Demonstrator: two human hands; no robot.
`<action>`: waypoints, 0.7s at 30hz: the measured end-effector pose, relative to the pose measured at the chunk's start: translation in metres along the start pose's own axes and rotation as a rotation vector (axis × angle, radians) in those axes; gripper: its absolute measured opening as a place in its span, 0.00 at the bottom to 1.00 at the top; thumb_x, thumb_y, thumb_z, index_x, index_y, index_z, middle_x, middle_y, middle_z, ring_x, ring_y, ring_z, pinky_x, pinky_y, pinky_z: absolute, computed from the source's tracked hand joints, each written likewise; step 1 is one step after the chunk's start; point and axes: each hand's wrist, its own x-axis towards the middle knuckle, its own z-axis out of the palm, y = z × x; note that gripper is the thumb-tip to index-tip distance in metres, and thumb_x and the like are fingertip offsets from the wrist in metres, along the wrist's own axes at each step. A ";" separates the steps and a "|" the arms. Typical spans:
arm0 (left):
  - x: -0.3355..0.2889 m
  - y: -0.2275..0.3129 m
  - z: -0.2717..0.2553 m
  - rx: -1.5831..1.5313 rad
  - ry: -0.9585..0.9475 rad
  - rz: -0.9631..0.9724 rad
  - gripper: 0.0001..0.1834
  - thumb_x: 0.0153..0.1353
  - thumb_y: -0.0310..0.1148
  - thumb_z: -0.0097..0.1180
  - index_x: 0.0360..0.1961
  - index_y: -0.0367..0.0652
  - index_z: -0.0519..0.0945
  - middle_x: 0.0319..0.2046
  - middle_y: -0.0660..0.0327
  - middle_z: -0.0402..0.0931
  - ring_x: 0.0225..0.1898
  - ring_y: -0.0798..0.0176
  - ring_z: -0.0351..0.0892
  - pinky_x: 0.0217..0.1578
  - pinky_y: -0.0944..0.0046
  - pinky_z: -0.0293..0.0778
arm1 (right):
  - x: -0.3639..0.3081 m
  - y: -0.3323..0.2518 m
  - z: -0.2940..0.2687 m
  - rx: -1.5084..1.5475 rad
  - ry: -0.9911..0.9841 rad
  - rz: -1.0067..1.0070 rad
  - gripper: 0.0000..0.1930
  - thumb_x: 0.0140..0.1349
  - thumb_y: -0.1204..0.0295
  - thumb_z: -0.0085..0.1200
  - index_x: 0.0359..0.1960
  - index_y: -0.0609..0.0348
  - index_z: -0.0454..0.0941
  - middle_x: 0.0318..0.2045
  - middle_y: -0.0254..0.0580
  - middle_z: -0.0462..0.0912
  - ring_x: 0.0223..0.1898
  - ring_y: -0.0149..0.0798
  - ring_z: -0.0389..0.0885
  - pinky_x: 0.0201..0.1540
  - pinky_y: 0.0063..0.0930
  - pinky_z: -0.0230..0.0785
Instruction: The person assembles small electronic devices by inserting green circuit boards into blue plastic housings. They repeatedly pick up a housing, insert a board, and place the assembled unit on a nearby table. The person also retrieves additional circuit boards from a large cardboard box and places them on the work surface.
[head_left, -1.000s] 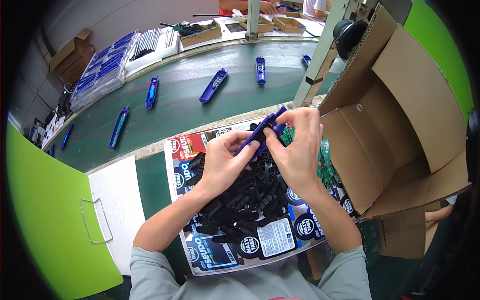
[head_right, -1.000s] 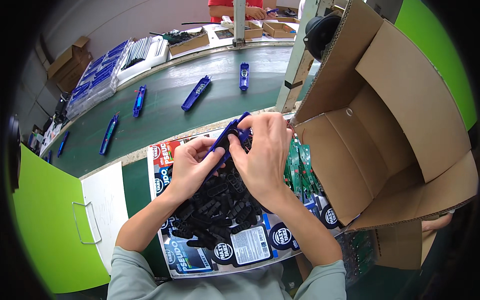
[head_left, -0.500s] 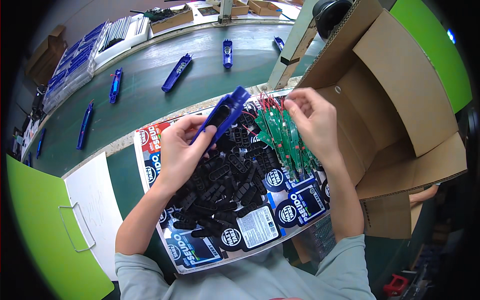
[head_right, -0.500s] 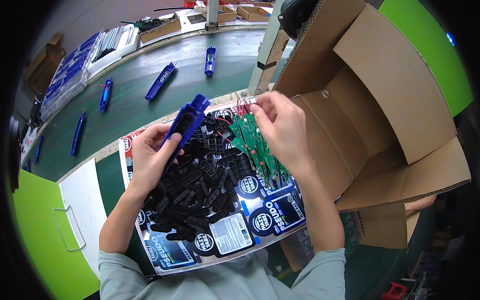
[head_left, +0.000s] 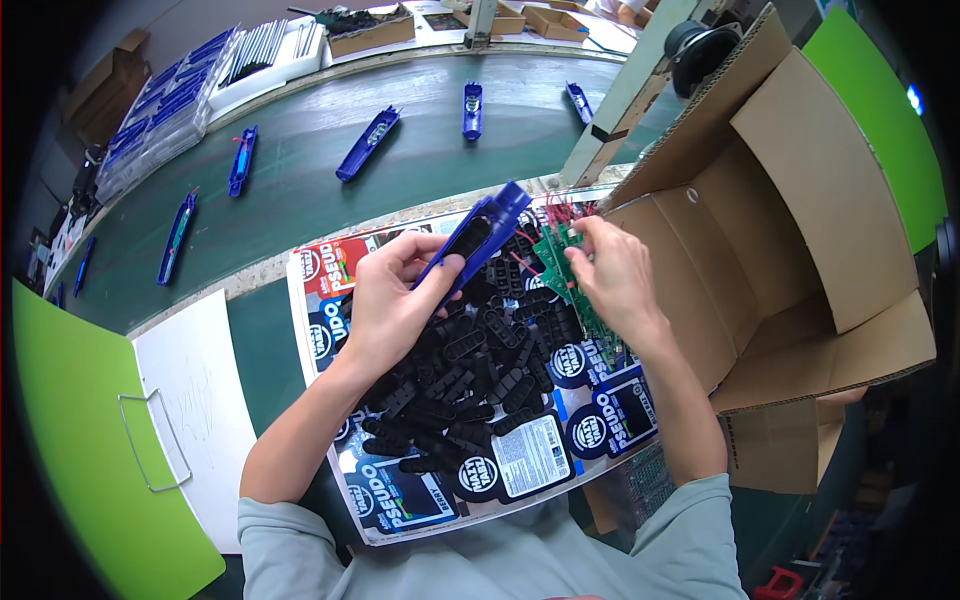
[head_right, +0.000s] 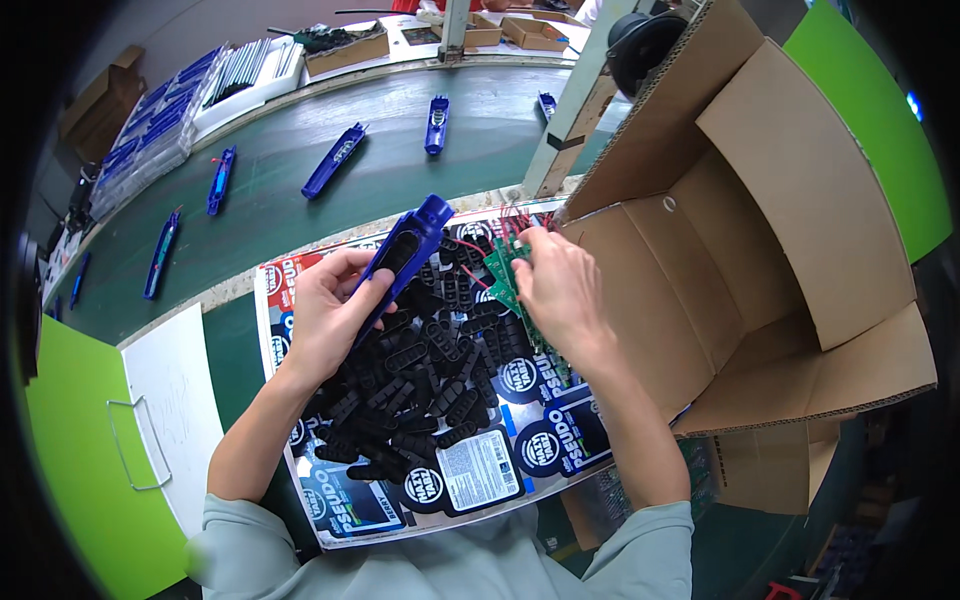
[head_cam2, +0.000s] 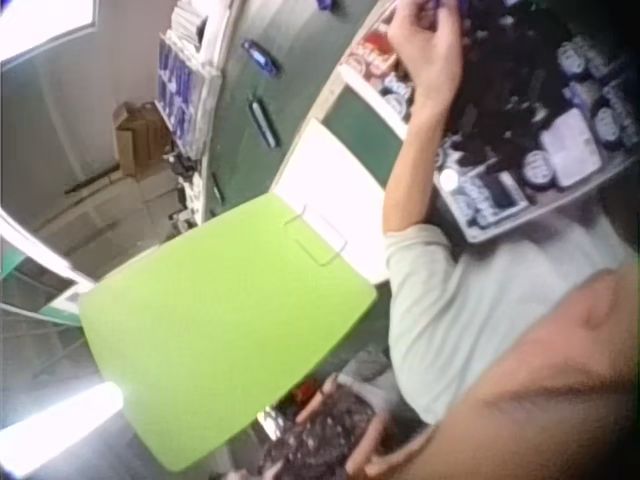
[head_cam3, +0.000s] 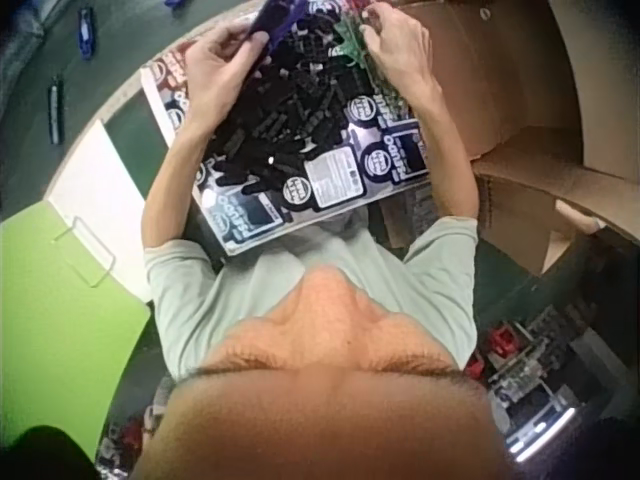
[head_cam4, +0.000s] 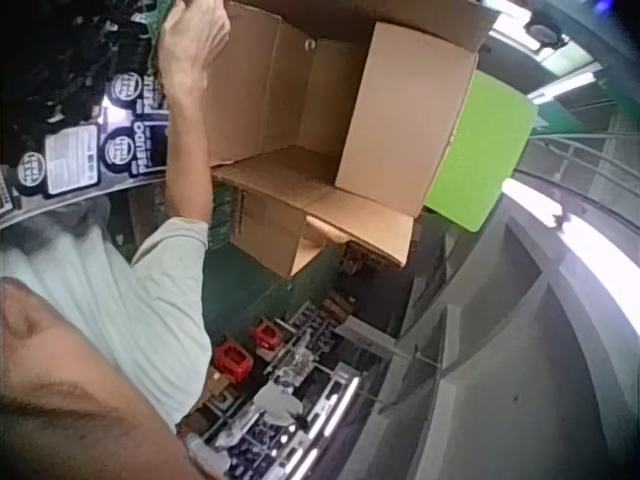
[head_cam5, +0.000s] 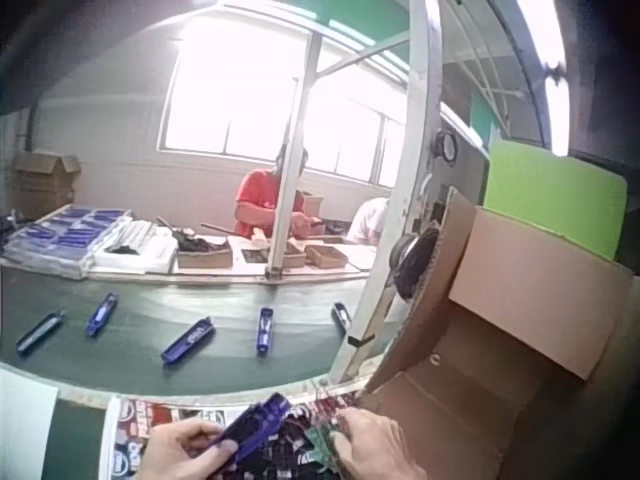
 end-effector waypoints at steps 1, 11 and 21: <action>0.001 -0.001 0.001 -0.022 -0.010 -0.004 0.11 0.68 0.28 0.60 0.48 0.32 0.79 0.35 0.60 0.83 0.30 0.73 0.83 0.26 0.74 0.77 | -0.001 0.001 -0.003 0.004 0.023 -0.014 0.10 0.60 0.71 0.62 0.41 0.63 0.82 0.37 0.54 0.85 0.39 0.56 0.84 0.44 0.48 0.74; -0.004 -0.001 0.004 -0.336 -0.105 -0.111 0.23 0.71 0.33 0.57 0.62 0.32 0.73 0.41 0.58 0.82 0.34 0.68 0.84 0.30 0.71 0.80 | -0.017 -0.061 -0.075 0.975 0.198 -0.051 0.14 0.67 0.82 0.54 0.54 0.69 0.74 0.39 0.38 0.80 0.33 0.25 0.82 0.35 0.19 0.76; -0.013 0.002 0.012 -0.422 -0.114 -0.025 0.23 0.76 0.39 0.48 0.64 0.36 0.73 0.41 0.56 0.83 0.37 0.66 0.84 0.34 0.67 0.82 | -0.031 -0.097 -0.013 1.140 0.145 -0.133 0.14 0.65 0.83 0.58 0.52 0.69 0.75 0.37 0.40 0.80 0.35 0.31 0.86 0.37 0.20 0.77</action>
